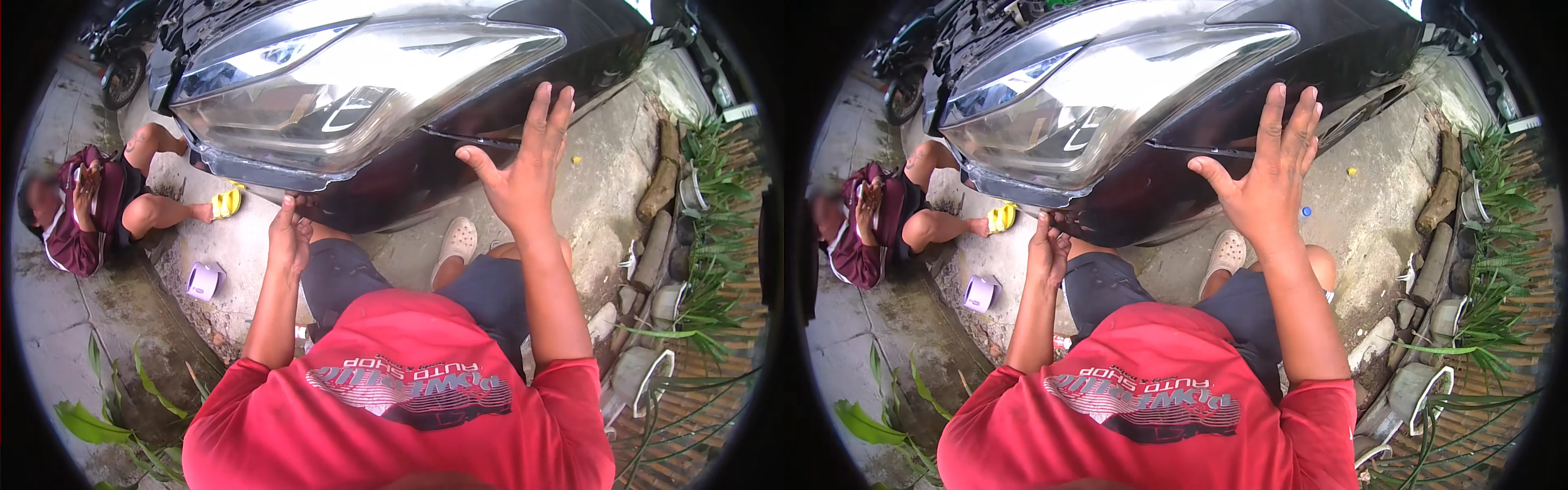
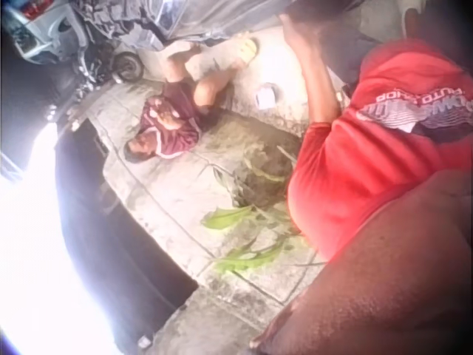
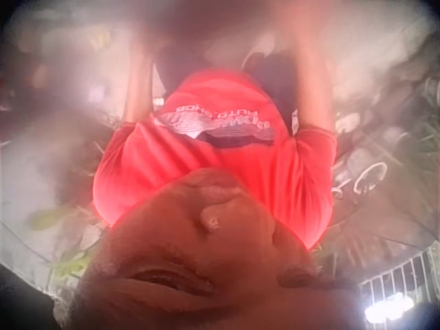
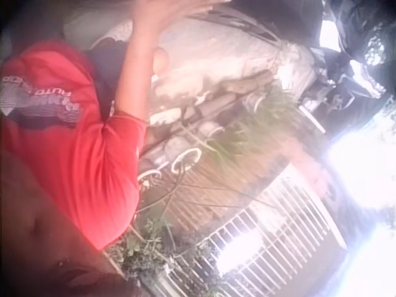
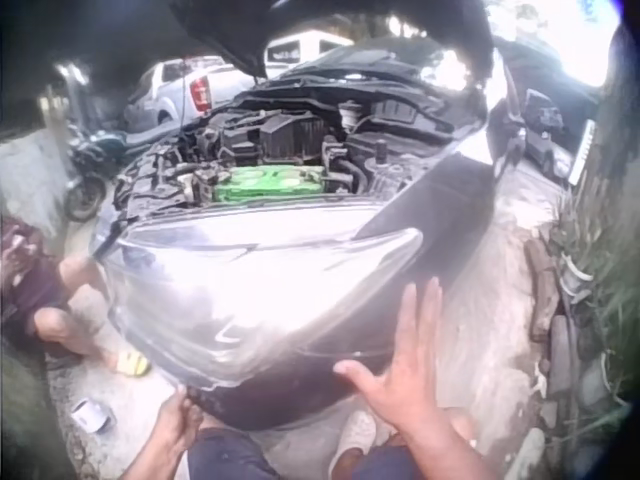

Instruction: The person attaches a plastic component to a car bumper using a screwdriver, applies sealant from a tube using a caulking gun, and then secures the parts with adhesive tape.

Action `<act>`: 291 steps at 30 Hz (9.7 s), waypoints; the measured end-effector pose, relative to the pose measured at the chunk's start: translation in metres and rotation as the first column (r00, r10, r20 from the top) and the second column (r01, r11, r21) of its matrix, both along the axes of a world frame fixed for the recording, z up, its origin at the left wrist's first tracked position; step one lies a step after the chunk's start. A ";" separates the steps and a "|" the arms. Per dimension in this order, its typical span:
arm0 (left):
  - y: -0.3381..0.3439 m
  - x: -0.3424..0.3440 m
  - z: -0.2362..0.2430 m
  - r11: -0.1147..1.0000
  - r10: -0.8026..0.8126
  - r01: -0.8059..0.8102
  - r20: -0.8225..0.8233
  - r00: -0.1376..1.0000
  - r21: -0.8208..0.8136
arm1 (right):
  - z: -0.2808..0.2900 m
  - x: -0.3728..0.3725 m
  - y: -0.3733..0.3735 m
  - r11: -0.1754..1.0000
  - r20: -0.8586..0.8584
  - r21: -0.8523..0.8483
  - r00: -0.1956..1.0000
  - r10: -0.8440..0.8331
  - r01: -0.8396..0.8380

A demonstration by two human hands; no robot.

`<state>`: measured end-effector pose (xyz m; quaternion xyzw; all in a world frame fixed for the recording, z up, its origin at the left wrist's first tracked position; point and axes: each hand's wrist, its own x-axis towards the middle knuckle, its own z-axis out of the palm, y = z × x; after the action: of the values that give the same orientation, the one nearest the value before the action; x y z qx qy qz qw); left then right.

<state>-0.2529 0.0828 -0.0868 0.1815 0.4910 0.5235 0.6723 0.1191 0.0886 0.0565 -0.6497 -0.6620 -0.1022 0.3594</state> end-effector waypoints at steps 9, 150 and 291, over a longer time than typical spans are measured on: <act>0.000 -0.009 -0.013 0.999 -0.048 0.048 0.002 0.999 0.004 | -0.007 0.003 0.004 1.000 -0.006 0.025 1.000 0.012 -0.012; 0.051 0.046 0.161 0.568 0.565 0.758 -0.822 -0.076 0.320 | 0.033 -0.096 -0.019 -0.186 -0.188 0.174 -0.218 0.958 -0.967; 0.038 0.137 0.110 -0.393 0.445 0.779 -0.641 0.626 0.488 | -0.158 0.146 0.044 0.718 -0.942 0.324 -0.281 0.184 -0.616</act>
<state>-0.1164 0.1206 0.0237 0.9167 -0.0098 0.3968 0.0458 0.2646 0.1326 -0.1015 -0.2767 -0.3639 0.6329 0.6249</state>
